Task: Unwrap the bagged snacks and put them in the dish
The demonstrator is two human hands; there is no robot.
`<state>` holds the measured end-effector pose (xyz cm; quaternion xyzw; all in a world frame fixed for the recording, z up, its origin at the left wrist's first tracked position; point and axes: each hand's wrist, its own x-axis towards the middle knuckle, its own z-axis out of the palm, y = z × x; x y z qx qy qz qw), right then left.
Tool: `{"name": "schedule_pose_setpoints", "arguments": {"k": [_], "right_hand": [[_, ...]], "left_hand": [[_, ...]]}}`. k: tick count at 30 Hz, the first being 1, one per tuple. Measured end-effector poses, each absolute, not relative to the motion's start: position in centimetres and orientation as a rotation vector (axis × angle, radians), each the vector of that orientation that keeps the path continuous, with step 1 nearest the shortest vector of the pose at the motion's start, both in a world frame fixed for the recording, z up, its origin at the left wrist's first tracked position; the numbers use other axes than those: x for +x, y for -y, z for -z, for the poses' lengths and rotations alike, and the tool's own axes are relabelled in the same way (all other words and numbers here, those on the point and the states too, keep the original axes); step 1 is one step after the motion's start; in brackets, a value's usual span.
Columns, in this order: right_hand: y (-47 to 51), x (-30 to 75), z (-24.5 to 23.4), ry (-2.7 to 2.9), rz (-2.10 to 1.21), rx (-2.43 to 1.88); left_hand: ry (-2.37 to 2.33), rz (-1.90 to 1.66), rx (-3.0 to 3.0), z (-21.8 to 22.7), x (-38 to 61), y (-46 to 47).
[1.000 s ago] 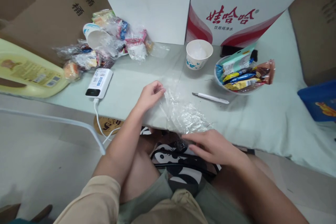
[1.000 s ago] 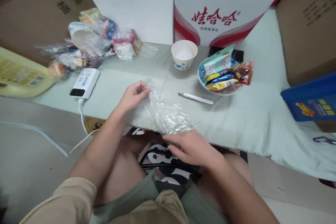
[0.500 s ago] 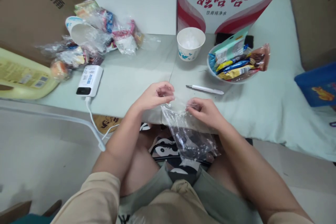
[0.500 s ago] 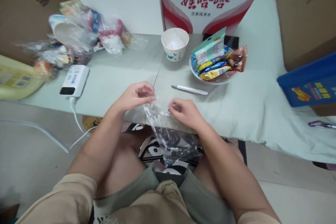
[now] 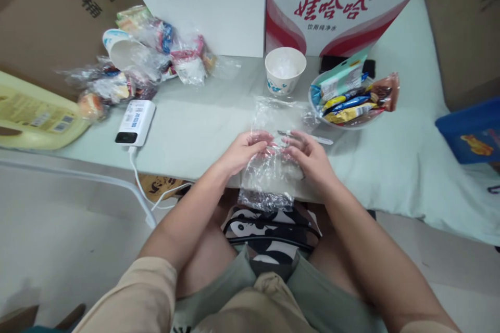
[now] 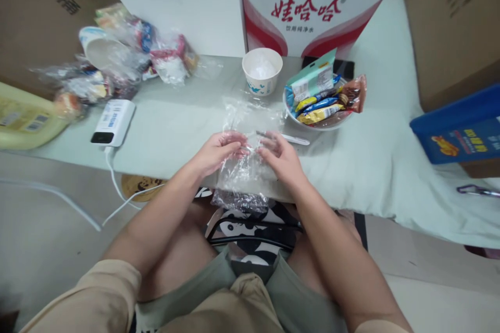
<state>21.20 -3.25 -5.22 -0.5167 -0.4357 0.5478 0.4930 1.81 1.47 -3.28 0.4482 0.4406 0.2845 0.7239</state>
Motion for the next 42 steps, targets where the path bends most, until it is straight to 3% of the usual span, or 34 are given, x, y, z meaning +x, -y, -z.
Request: {"name": "schedule_pose_setpoints", "arguments": {"k": [7,17,28,33,37,42], "right_hand": [[3.1,20.8,5.1,1.113,-1.310,-1.342],[2.6,21.7,6.1,1.045,-1.052,-1.268],[4.2,23.8,6.0,1.905,-0.420,-1.382],[4.6,23.8,6.5,1.966,-0.269,-1.646],[4.7,24.1,6.2,1.771,-0.360,-1.539],[4.2,23.2,6.1,1.442,-0.828,-1.327]], "left_hand": [[-1.044,-0.528,1.256,3.3,0.3,-2.3],[-0.862,-0.653,1.038,2.5,-0.4,-2.4],[-1.195,-0.734,1.246,3.1,-0.8,-3.6],[-1.222,-0.779,1.293,3.0,-1.4,-3.3],[-1.155,-0.804,1.217,3.4,-1.6,-3.4],[-0.826,-0.732,1.136,2.6,-1.5,-2.9]]}}
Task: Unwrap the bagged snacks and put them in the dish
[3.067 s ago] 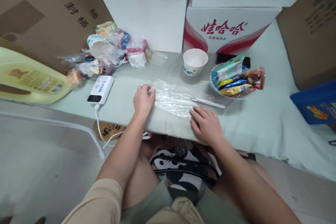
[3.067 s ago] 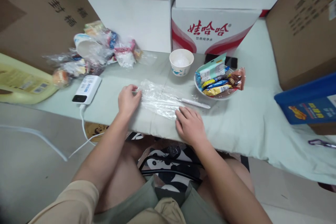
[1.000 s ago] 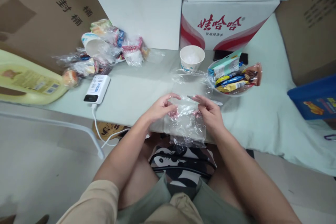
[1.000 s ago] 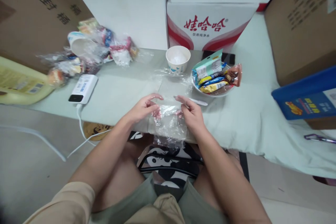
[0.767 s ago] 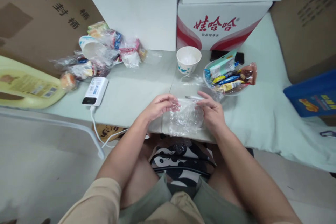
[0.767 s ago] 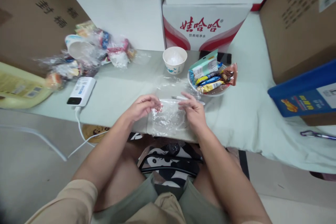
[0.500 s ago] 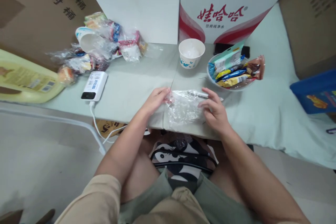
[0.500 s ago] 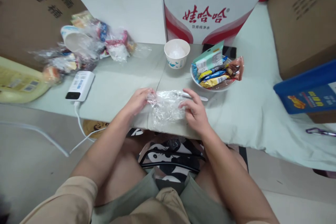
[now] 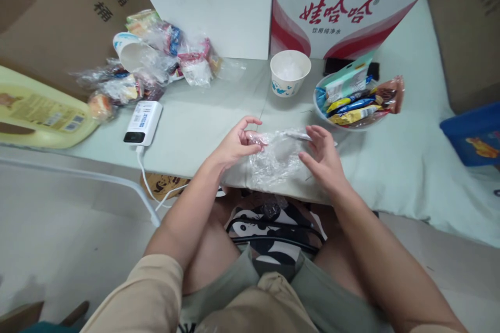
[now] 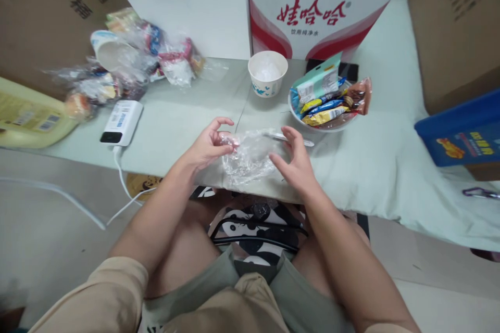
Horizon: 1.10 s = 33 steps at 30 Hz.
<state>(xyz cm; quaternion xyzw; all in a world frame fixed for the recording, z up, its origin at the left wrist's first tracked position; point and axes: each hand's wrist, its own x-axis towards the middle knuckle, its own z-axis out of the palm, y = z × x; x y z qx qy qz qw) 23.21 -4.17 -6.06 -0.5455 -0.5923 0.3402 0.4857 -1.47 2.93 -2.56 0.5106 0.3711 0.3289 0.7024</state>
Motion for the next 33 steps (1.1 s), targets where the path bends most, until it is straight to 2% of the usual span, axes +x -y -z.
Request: {"name": "schedule_pose_setpoints", "arguments": {"k": [4,7,14,22,28,33], "right_hand": [[3.7,22.2,5.3,1.265,-1.199,-1.220],[3.5,21.6,4.7,1.185,-1.376,-1.216],[3.2,20.6,5.1,0.784,-1.411,-1.187],[3.8,21.1,4.3,1.063,-1.384,-1.339],[4.0,21.9,3.9,1.004,-1.256,-1.263],[3.9,22.6,3.6,0.944,-1.334,-1.112]], "left_hand": [[-0.657,-0.639,1.091,1.8,-1.7,-2.6],[-0.735,-0.708,0.975,2.0,-1.5,-2.6],[-0.917,-0.694,1.001,2.7,0.4,-2.1],[-1.118,-0.766,1.432,3.7,-0.2,-2.4],[-0.872,-0.667,1.077,2.4,-0.5,-2.0],[-0.783,-0.653,0.945,1.8,-1.0,-2.3]]}}
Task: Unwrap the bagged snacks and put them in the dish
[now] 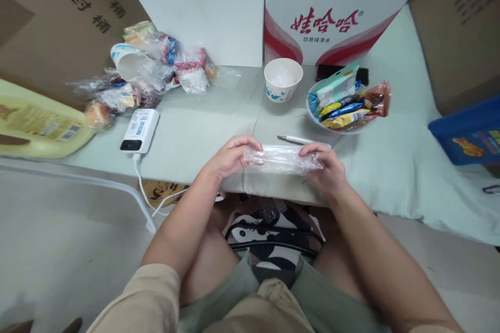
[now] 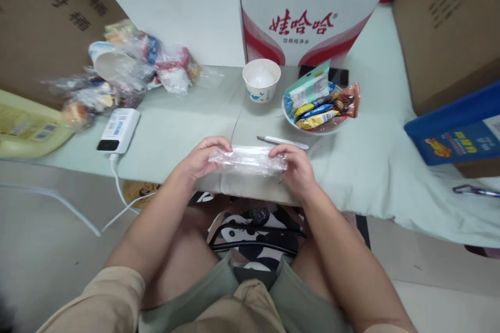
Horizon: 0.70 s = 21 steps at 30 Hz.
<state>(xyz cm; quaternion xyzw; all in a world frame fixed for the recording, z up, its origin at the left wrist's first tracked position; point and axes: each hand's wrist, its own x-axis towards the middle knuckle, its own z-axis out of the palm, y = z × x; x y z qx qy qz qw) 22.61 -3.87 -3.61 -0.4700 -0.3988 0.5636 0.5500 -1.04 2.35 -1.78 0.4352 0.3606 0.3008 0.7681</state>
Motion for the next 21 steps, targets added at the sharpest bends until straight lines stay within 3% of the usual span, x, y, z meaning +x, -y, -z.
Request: {"name": "schedule_pose_setpoints", "arguments": {"k": [7,16,21], "right_hand": [[4.0,23.0,4.0,1.121,-1.223,-1.286],[3.6,22.5,4.9,0.829,-1.355,-1.276],[4.1,22.3,4.2,1.067,-1.170,-1.391]], "left_hand": [[-0.868,-0.609,1.227,2.3,-1.2,-2.8],[-0.832,-0.736,1.178,3.1,-1.1,-3.1],[-0.848,-0.743,1.221,2.7,-1.1,-3.3]]}}
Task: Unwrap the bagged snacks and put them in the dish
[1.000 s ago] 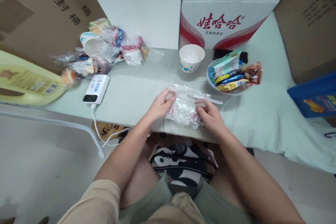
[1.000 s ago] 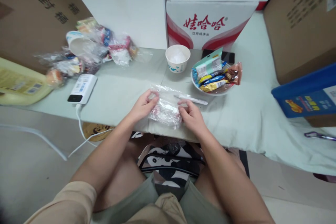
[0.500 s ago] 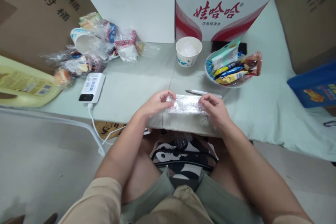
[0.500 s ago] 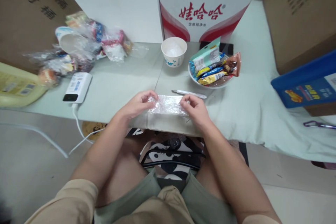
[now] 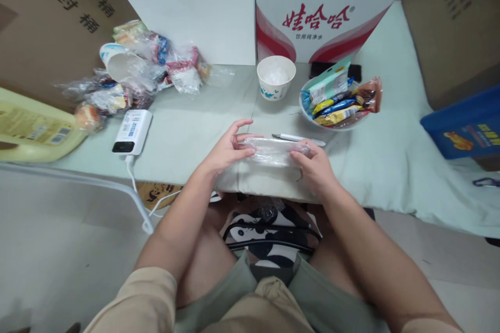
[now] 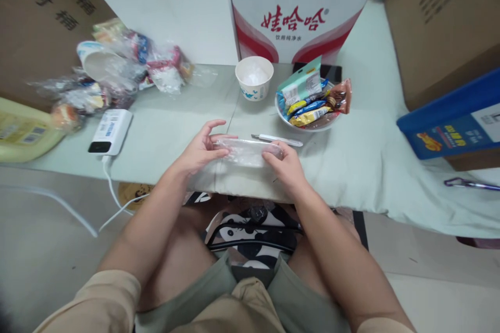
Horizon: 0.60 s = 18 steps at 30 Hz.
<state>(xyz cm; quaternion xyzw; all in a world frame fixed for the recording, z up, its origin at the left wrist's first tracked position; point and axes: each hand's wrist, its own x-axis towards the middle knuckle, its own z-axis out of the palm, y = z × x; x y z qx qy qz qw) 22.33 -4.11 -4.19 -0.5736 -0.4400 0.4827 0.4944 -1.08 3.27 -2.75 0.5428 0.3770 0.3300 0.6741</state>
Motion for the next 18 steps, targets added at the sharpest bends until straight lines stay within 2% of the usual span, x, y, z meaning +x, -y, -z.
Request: {"name": "schedule_pose_setpoints", "arguments": {"k": [4,6,8,13,18], "right_hand": [[4.9,22.1,3.1,1.128,-0.780,-1.428],[5.3,21.8,3.0,1.168,-0.672,-1.403],[5.7,21.4,3.1,1.242,-0.704,-1.337],[6.0,20.3,3.7,1.324,-1.090,-1.131],[5.5,19.8,3.9,1.251,-1.081,-1.238]], "left_hand": [[-1.080,-1.131,1.303,2.9,-0.7,-3.0],[-1.159,-1.118,1.373,3.0,0.0,-2.4],[-1.075,-0.966,1.455,3.2,1.2,-1.5],[-0.769,-0.819,1.538,3.8,3.6,0.1],[-0.813,-0.779,1.555,4.0,3.6,-0.3]]}}
